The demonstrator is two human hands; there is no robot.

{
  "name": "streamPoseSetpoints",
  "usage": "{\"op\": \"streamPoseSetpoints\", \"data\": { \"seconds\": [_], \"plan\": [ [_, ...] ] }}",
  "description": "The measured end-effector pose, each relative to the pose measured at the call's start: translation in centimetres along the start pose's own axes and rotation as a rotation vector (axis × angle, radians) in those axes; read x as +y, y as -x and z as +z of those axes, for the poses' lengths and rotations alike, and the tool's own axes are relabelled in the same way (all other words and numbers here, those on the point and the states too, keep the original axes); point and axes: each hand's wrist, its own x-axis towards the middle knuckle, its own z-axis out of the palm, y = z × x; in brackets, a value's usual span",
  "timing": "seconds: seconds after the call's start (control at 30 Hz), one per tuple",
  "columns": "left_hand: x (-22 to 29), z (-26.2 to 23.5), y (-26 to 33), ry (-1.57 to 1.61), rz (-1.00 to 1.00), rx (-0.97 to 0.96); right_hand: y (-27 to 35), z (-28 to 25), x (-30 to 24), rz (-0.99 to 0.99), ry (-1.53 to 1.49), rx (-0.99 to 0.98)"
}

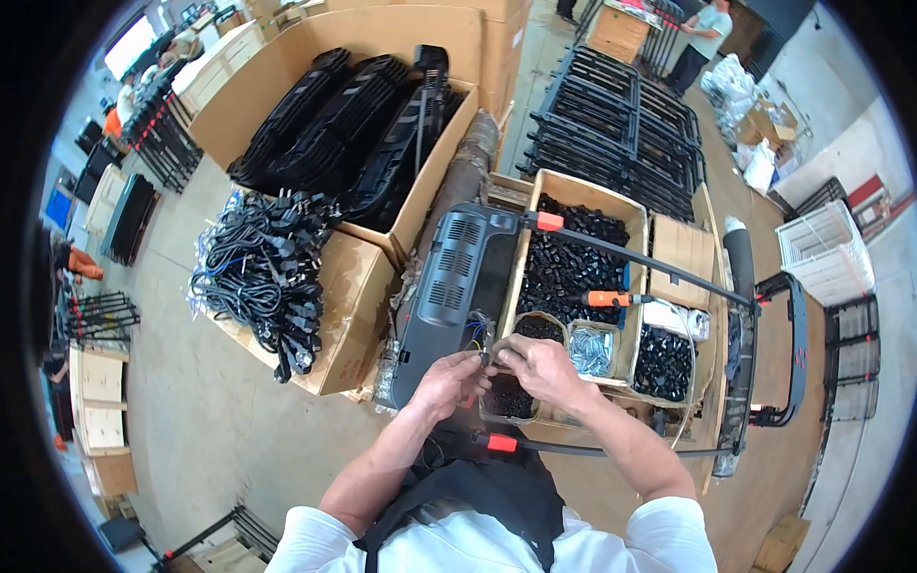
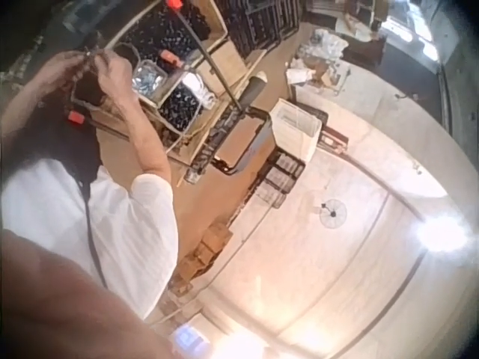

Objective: Assembling the housing and internal components of an electric leaf blower using power tools.

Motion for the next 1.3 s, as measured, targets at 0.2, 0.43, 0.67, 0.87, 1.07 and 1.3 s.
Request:
{"op": "streamPoseSetpoints", "data": {
  "seconds": [0.2, 0.43, 0.67, 0.87, 1.07, 1.3],
  "plan": [
    [0.5, -2.5, 1.6, 0.160, 0.029, 0.006, -2.3, 4.2, -0.2, -0.408, 0.151, 0.320],
    [0.3, -5.1, 2.8, 0.127, 0.069, 0.047, -4.0, 6.8, -1.9, -0.512, 0.278, 0.128],
    [1.6, -6.4, 4.9, 0.058, 0.104, 0.073, -5.7, 8.5, -2.9, -0.545, 0.316, 0.016],
    [3.0, -7.7, 7.9, -0.221, 0.209, 0.235, -6.9, 11.1, -3.9, -0.563, 0.322, 0.089],
    [2.1, -14.1, 9.3, -0.121, 0.297, 0.416, -8.4, 14.4, -4.9, -0.544, 0.378, 0.146],
    [2.5, -15.3, 9.4, -0.304, 0.232, 0.389, -8.8, 16.5, -5.0, -0.499, 0.458, 0.144]
  ]
}}
